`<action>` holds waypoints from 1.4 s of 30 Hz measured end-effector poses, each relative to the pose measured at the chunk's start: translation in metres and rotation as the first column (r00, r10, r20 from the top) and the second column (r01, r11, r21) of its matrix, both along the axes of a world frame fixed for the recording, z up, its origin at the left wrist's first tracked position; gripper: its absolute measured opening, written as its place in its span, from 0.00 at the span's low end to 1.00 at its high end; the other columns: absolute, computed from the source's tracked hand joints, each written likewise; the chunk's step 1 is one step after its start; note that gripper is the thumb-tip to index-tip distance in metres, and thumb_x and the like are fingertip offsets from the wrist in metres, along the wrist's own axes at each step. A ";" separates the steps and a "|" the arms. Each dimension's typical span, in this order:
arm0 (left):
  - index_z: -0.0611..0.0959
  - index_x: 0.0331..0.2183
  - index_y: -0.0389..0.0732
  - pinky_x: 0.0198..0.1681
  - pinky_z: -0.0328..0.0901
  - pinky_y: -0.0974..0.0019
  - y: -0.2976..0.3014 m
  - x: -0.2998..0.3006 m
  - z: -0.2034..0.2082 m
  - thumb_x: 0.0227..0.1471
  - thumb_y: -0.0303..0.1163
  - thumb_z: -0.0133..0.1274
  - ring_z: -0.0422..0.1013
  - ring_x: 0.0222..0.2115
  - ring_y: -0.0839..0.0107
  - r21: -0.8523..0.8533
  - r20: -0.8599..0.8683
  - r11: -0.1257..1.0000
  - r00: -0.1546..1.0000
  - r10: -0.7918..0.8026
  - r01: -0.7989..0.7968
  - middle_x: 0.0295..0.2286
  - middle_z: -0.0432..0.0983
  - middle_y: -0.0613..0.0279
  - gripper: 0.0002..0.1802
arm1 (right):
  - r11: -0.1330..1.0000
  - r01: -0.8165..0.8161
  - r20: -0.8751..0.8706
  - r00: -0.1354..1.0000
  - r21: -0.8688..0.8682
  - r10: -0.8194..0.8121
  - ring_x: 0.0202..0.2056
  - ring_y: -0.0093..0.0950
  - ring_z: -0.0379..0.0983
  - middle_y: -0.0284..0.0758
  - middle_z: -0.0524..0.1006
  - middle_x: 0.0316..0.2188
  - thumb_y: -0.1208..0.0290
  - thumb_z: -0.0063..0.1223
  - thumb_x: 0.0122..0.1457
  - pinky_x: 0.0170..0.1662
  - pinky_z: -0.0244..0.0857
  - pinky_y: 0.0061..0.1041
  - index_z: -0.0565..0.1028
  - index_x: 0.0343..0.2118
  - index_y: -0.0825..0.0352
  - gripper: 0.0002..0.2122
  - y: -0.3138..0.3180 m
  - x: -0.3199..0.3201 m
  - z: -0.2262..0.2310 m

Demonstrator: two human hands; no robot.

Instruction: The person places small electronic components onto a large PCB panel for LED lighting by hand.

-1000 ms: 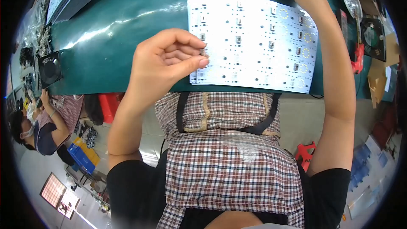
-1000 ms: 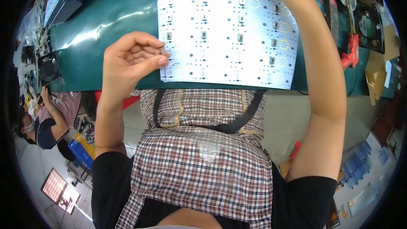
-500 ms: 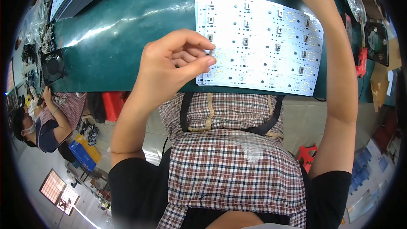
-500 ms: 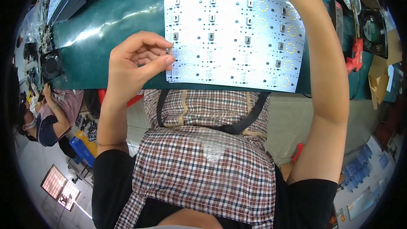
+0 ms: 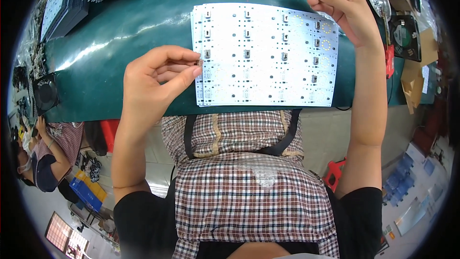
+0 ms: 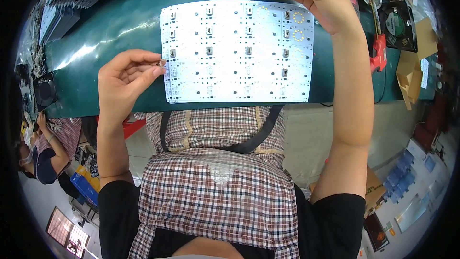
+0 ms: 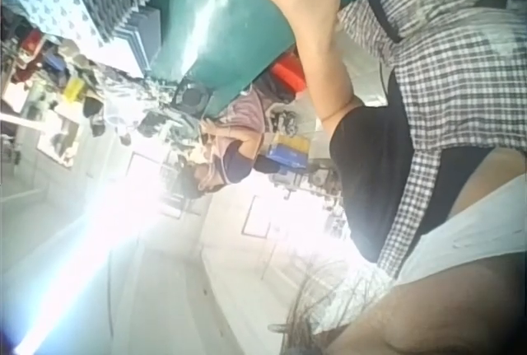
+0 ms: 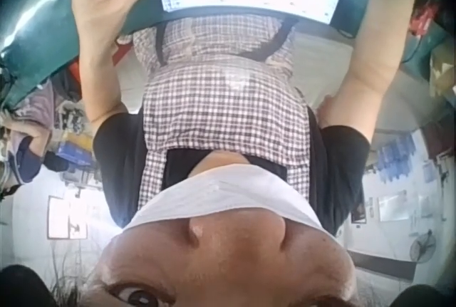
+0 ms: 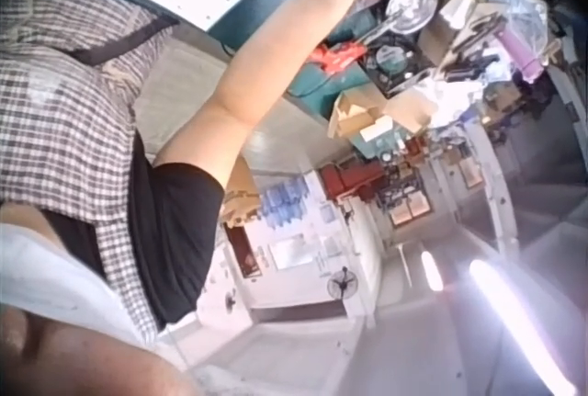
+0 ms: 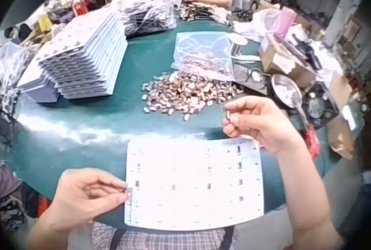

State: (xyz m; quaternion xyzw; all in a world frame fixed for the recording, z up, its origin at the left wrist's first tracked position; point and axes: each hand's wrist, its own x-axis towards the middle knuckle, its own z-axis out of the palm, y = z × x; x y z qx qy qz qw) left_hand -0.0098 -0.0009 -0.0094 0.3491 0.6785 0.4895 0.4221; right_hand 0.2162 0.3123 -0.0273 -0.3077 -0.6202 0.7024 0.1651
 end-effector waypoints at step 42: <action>0.87 0.33 0.38 0.32 0.73 0.72 0.005 0.010 0.005 0.44 0.21 0.68 0.79 0.28 0.72 -0.117 -0.792 0.961 0.561 -0.242 0.250 0.28 0.81 0.62 0.10 | 0.894 0.171 0.029 0.979 0.415 -0.201 0.32 0.21 0.79 0.36 0.83 0.33 0.75 0.57 0.66 0.37 0.72 0.18 0.80 0.45 0.74 0.09 -0.109 0.050 0.028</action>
